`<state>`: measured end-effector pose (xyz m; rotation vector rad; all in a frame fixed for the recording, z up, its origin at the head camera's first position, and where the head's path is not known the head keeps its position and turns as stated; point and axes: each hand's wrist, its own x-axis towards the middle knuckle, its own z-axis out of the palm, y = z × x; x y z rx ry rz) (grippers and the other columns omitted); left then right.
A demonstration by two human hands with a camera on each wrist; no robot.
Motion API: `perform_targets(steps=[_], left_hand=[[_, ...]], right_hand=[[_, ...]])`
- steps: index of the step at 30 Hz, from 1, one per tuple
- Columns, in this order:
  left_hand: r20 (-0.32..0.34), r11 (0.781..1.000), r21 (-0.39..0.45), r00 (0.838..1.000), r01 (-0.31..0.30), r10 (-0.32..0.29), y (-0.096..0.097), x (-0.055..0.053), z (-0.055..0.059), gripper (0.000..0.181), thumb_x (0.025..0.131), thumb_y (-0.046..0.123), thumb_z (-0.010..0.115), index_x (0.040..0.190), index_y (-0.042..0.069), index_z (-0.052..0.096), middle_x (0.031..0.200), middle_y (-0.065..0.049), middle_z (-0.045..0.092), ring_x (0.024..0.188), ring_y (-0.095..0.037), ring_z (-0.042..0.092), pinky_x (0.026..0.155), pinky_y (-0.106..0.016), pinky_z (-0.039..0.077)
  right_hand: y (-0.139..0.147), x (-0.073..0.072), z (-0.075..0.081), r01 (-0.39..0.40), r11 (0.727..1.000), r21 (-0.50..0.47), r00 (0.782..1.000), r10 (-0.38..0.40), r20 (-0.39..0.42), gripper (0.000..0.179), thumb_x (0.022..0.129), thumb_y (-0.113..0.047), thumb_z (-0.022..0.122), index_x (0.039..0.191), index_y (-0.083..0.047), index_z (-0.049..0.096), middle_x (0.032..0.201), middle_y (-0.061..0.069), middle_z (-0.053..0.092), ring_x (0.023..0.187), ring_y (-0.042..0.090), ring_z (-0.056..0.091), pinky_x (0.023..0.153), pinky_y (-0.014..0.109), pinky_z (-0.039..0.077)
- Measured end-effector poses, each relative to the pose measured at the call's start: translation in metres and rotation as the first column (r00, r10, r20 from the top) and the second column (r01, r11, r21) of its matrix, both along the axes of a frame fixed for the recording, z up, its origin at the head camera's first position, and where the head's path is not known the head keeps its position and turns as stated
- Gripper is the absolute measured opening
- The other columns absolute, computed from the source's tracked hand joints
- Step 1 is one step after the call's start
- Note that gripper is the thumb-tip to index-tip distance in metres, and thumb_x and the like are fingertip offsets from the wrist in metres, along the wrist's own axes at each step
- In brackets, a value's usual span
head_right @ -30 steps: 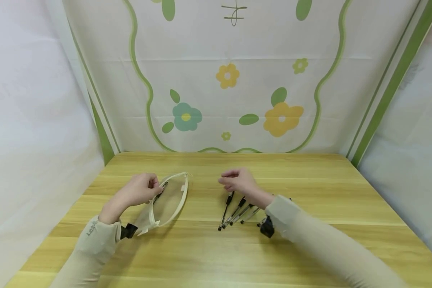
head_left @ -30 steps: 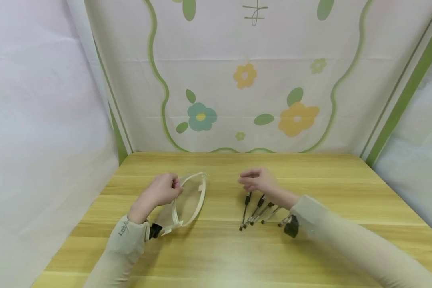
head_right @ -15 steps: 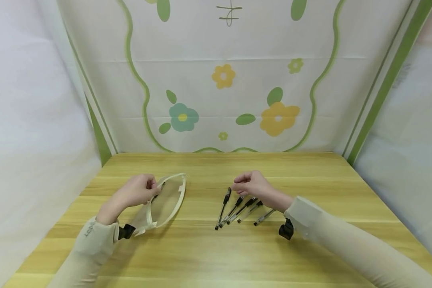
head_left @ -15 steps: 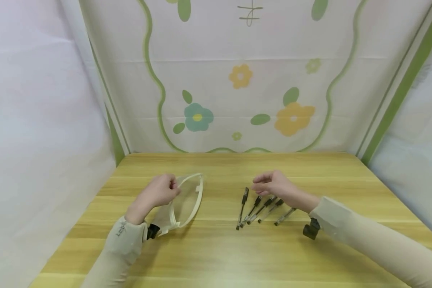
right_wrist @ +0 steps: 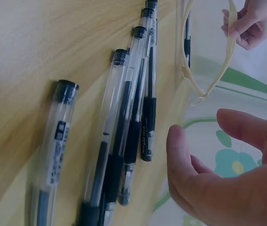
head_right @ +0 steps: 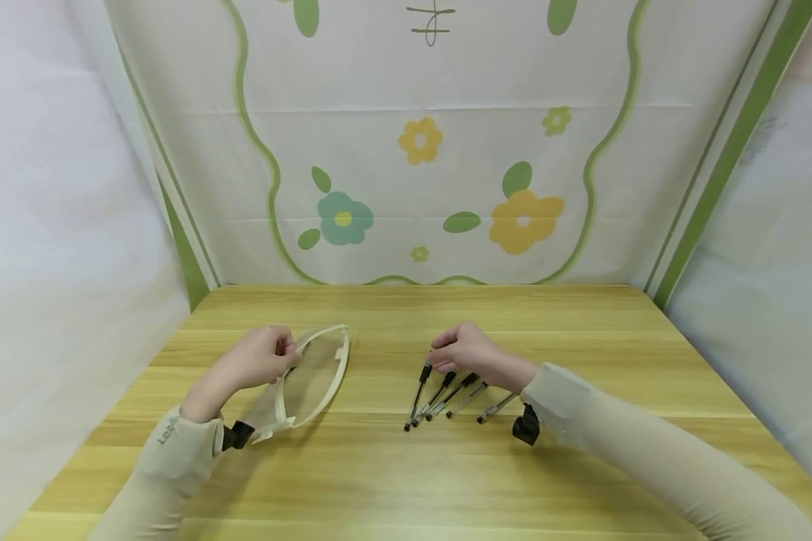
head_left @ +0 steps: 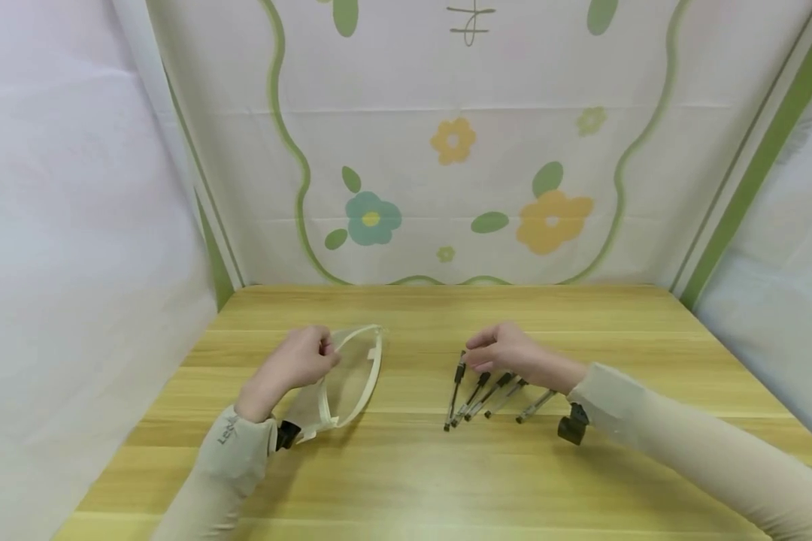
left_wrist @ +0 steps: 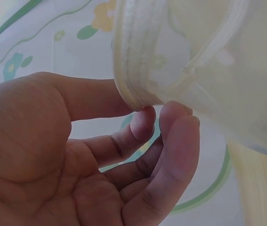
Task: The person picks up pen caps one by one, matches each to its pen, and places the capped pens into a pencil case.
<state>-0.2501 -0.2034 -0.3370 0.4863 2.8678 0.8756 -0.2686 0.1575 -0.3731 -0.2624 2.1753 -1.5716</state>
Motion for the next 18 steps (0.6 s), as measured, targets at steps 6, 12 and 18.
perform_targets(steps=[6,12,18], left_hand=[[-0.002,1.0,-0.01,1.0,-0.003,0.003,0.0,0.002,0.001,0.025,0.093,0.009,0.065,0.073,0.008,0.05,0.063,-0.004,0.048,0.052,-0.015,0.041,0.053,-0.03,0.037],[0.003,1.0,-0.013,1.0,-0.002,0.002,0.001,0.003,0.0,0.024,0.094,0.01,0.065,0.074,0.008,0.051,0.064,-0.004,0.049,0.053,-0.015,0.042,0.052,-0.03,0.037],[0.005,1.0,-0.021,1.0,-0.005,0.005,0.002,0.002,0.0,0.024,0.094,0.01,0.065,0.074,0.008,0.051,0.064,-0.004,0.049,0.052,-0.015,0.042,0.053,-0.03,0.038]], right_hand=[[-0.01,-0.001,-0.006,0.048,0.999,0.008,0.999,-0.048,0.01,0.055,0.093,-0.006,0.067,0.134,0.02,0.042,0.128,0.029,0.056,0.111,0.039,0.06,0.094,0.045,0.049],[-0.017,0.0,-0.008,0.078,0.996,0.044,0.997,-0.079,0.025,0.06,0.092,-0.006,0.068,0.137,0.02,0.039,0.132,0.031,0.052,0.109,0.035,0.061,0.091,0.043,0.051],[-0.025,-0.003,-0.01,0.087,0.994,0.07,0.996,-0.088,0.019,0.063,0.09,-0.006,0.069,0.138,0.019,0.038,0.139,0.034,0.044,0.1,0.031,0.064,0.086,0.041,0.053]])
